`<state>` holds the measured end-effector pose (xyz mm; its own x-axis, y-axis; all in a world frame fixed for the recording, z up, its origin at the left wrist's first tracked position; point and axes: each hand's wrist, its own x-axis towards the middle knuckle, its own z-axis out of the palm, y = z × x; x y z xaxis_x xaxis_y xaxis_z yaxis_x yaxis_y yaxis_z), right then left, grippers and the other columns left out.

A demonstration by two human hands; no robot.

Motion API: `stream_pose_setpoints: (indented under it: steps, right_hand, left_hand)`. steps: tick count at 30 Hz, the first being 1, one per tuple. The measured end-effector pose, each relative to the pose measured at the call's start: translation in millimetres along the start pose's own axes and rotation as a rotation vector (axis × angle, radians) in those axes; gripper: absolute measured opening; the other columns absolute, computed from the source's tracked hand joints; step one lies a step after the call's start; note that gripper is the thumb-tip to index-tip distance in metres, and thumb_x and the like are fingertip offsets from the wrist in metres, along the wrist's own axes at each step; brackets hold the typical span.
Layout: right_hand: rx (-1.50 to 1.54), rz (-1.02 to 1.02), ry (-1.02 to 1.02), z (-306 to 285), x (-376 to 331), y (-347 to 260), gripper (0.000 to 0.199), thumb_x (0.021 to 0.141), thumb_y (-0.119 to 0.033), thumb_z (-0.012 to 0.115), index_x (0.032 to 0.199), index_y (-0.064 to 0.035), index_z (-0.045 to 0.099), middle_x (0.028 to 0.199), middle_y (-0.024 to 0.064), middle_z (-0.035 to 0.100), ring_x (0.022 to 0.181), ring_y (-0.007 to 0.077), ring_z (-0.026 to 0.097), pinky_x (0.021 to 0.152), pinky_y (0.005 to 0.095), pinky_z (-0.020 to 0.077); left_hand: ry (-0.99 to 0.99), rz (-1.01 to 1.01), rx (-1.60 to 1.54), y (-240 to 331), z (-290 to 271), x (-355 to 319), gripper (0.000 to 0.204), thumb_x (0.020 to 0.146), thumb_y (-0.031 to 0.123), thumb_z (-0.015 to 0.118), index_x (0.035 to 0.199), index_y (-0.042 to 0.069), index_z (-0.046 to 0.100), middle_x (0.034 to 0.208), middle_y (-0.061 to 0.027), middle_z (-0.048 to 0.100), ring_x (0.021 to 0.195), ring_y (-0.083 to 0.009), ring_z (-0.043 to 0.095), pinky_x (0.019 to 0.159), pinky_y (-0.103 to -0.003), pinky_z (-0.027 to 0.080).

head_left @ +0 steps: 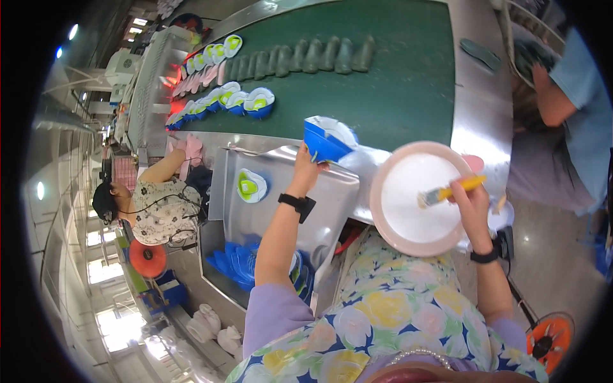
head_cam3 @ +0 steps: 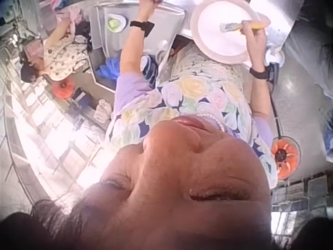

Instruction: The recorder applies white adhesive to blue and green shoe uppers using a brush and then places them on an assembly line.

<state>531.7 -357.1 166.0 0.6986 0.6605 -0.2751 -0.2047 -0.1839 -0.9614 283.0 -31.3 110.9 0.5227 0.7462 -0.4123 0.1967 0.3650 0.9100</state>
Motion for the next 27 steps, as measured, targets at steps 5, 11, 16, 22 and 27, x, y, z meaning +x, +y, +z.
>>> stream_pose_setpoints:
  steps: [5,11,16,22,27]
  right_hand:
    - [-0.049,0.097,-0.009,26,-4,30,0.012,0.091,-0.011,0.062,0.094,-0.0012,0.057,0.084,0.0046,0.062,0.07,0.0092,0.057,0.063,0.0225,0.0464]
    - [-0.191,0.107,0.066,44,-15,34,0.011,0.095,-0.013,0.057,0.096,-0.0024,0.055,0.083,0.003,0.058,0.071,0.0095,0.055,0.066,0.0233,0.0452]
    - [-0.423,0.11,-0.003,85,-2,35,0.01,0.095,-0.01,0.056,0.098,-0.0005,0.057,0.088,0.0053,0.058,0.079,0.0105,0.055,0.073,0.0236,0.0442]
    - [-0.621,-0.14,-0.372,134,8,40,0.008,0.092,-0.005,0.057,0.095,0.0028,0.058,0.089,0.0105,0.06,0.082,0.019,0.059,0.076,0.0288,0.0465]
    - [-0.523,-0.127,-0.379,114,-6,29,0.01,0.092,-0.009,0.058,0.095,0.0011,0.059,0.088,0.01,0.062,0.081,0.0208,0.061,0.073,0.0285,0.0471]
  left_hand:
    - [0.232,0.053,-0.231,-9,-120,100,0.038,0.098,0.005,0.041,0.135,0.012,0.037,0.115,-0.0108,0.057,0.098,-0.0249,0.061,0.082,-0.039,0.057]
    - [0.971,0.353,0.775,-31,-257,148,0.061,0.079,0.003,0.057,0.136,-0.004,0.036,0.114,-0.0218,0.055,0.105,-0.032,0.054,0.091,-0.04,0.044]
    - [1.29,-0.24,0.932,-120,-362,29,0.072,0.073,0.03,0.077,0.127,-0.01,0.048,0.123,-0.023,0.054,0.117,-0.0355,0.049,0.1,-0.04,0.038]
    - [1.409,-0.047,0.115,-188,-353,-5,0.029,0.076,0.011,0.069,0.096,-0.002,0.053,0.088,-0.0142,0.061,0.081,-0.0239,0.058,0.077,-0.036,0.048]
    - [0.179,0.227,0.515,-124,-334,-69,0.076,0.079,0.031,0.071,0.142,0.004,0.037,0.136,-0.0177,0.049,0.129,-0.0296,0.044,0.111,-0.036,0.029]
